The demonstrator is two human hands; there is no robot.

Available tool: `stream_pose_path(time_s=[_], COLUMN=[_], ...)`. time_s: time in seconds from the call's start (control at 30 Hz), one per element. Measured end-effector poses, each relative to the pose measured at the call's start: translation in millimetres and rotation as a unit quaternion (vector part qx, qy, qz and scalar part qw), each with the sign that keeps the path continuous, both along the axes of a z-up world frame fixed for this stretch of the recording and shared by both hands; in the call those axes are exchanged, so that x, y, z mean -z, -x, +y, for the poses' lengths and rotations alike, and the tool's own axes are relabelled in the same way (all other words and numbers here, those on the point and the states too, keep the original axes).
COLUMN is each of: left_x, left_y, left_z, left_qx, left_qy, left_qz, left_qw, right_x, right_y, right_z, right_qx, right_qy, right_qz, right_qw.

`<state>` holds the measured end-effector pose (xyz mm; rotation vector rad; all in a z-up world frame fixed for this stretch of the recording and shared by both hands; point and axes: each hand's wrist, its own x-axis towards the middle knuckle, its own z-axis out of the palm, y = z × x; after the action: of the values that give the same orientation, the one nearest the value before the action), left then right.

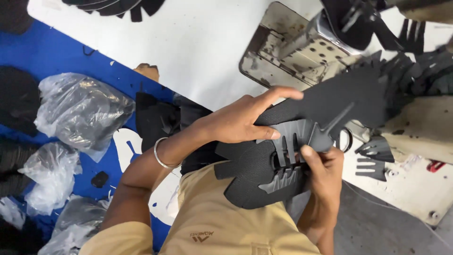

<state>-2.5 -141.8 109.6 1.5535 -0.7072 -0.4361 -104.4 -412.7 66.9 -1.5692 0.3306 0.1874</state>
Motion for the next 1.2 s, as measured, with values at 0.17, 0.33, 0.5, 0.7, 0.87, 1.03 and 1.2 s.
stream_pose_path(time_s=[0.17, 0.33, 0.5, 0.7, 0.87, 1.03, 1.2], left_x=[-9.7, 3.1, -2.8, 6.8, 16.1, 26.9, 30.2], left_y=[3.2, 12.5, 12.6, 10.5, -0.1, -12.5, -15.3], left_z=[-1.9, 7.6, 11.9, 8.0, 6.6, 8.3, 7.9], left_qx=[0.007, -0.03, -0.037, -0.046, -0.039, -0.03, -0.026], left_qy=[-0.099, -0.062, -0.072, -0.049, -0.028, -0.038, -0.061], left_qz=[0.072, 0.061, 0.087, 0.063, 0.033, 0.027, 0.073], left_qw=[0.992, 0.996, 0.993, 0.996, 0.998, 0.998, 0.995], right_x=[5.5, 12.7, 22.6, 18.1, 28.2, 31.4, 32.4], right_y=[5.2, 6.7, 5.9, -2.3, -10.0, -19.2, -21.6], right_z=[4.2, 5.4, -0.9, 2.0, 5.6, 17.0, 21.7], right_qx=[0.019, 0.012, -0.004, 0.002, 0.014, 0.031, 0.032], right_qy=[-0.036, -0.075, -0.12, -0.096, -0.068, -0.027, -0.025], right_qz=[-0.011, -0.015, -0.026, -0.023, -0.044, -0.043, -0.052], right_qw=[0.999, 0.997, 0.992, 0.995, 0.997, 0.998, 0.998])
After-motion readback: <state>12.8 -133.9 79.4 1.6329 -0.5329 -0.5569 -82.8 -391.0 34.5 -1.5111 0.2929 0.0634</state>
